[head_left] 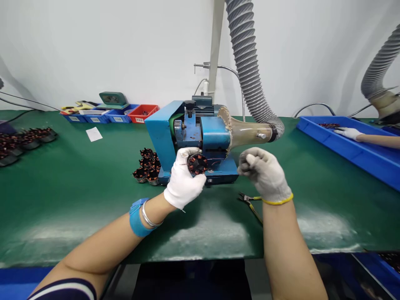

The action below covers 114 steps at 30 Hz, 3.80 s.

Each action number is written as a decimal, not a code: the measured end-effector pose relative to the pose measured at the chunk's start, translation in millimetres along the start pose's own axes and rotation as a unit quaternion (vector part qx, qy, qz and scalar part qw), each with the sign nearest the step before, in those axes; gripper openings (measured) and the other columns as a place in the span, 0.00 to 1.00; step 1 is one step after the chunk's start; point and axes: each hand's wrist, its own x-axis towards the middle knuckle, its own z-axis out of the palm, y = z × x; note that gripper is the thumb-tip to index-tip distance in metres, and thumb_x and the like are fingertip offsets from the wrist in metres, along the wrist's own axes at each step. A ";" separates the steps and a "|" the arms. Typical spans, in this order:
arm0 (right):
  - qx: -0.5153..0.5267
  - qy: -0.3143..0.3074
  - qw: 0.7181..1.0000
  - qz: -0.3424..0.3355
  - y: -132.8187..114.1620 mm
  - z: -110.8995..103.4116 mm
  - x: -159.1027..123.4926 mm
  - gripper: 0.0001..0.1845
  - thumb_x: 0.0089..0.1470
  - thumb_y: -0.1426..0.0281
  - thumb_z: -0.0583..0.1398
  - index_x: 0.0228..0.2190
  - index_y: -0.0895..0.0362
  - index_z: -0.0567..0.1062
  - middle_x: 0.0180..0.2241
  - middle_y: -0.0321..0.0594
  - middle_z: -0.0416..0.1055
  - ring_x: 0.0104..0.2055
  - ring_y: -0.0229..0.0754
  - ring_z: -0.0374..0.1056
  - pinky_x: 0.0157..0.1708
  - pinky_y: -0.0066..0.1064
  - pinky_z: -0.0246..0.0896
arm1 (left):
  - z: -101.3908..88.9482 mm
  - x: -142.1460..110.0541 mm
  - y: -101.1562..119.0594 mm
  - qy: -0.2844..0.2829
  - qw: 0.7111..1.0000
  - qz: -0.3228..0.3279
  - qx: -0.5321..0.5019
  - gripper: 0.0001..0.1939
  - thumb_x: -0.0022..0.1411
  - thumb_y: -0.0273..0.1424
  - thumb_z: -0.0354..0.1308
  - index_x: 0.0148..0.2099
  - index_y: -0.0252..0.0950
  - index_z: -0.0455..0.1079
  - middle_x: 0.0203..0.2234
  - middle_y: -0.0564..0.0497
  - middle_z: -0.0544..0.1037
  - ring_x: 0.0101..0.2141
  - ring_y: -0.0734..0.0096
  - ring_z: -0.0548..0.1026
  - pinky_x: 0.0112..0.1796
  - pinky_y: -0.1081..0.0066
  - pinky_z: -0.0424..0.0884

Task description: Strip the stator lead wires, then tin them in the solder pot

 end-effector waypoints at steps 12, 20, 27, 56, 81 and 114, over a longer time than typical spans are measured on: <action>0.051 0.090 0.993 0.059 23.2 49.6 3.5 0.16 0.40 0.58 0.68 0.25 0.58 0.75 0.16 0.28 0.63 0.17 0.28 0.55 0.18 0.23 0.58 | 16.5 -10.2 7.1 -0.024 0.994 0.016 0.102 0.26 0.44 0.32 0.66 0.46 0.38 0.62 0.39 0.48 0.72 0.37 0.63 0.76 0.43 0.61 0.74; -0.084 0.083 0.992 0.043 24.0 28.5 10.6 0.14 0.46 0.59 0.66 0.30 0.57 0.77 0.24 0.36 0.74 0.25 0.36 0.69 0.29 0.29 0.70 | 21.3 -10.9 5.9 -0.041 0.992 -0.114 0.044 0.27 0.43 0.35 0.69 0.43 0.39 0.60 0.34 0.53 0.74 0.34 0.65 0.75 0.40 0.61 0.73; -0.087 0.028 0.994 0.060 40.0 52.3 2.1 0.13 0.47 0.69 0.59 0.35 0.56 0.79 0.32 0.36 0.80 0.35 0.40 0.75 0.36 0.30 0.72 | 25.1 -10.8 2.4 -0.099 0.981 -0.158 -0.060 0.25 0.50 0.34 0.64 0.49 0.37 0.63 0.43 0.46 0.76 0.46 0.59 0.76 0.50 0.56 0.71; 0.145 0.106 0.983 0.048 53.8 66.2 1.9 0.16 0.41 0.66 0.59 0.33 0.58 0.79 0.29 0.37 0.79 0.40 0.46 0.76 0.52 0.40 0.69 | 34.3 0.3 -17.9 -0.043 0.989 -0.132 -0.045 0.30 0.40 0.37 0.72 0.46 0.36 0.68 0.41 0.45 0.78 0.42 0.59 0.78 0.47 0.60 0.75; 0.054 0.126 0.990 -0.023 43.2 67.4 -8.6 0.13 0.39 0.65 0.55 0.26 0.56 0.77 0.26 0.36 0.76 0.31 0.42 0.71 0.35 0.33 0.68 | 30.5 -18.4 -0.9 -0.036 0.990 -0.094 -0.099 0.29 0.44 0.39 0.70 0.47 0.37 0.65 0.41 0.47 0.79 0.41 0.61 0.80 0.47 0.60 0.77; -0.236 -0.113 0.924 -0.280 59.3 78.2 -36.9 0.09 0.56 0.71 0.57 0.35 0.55 0.78 0.34 0.41 0.73 0.36 0.42 0.72 0.35 0.33 0.68 | -162.0 -16.3 -108.8 -0.065 0.907 -0.311 0.277 0.33 0.39 0.39 0.72 0.50 0.36 0.72 0.45 0.45 0.81 0.46 0.55 0.79 0.52 0.61 0.72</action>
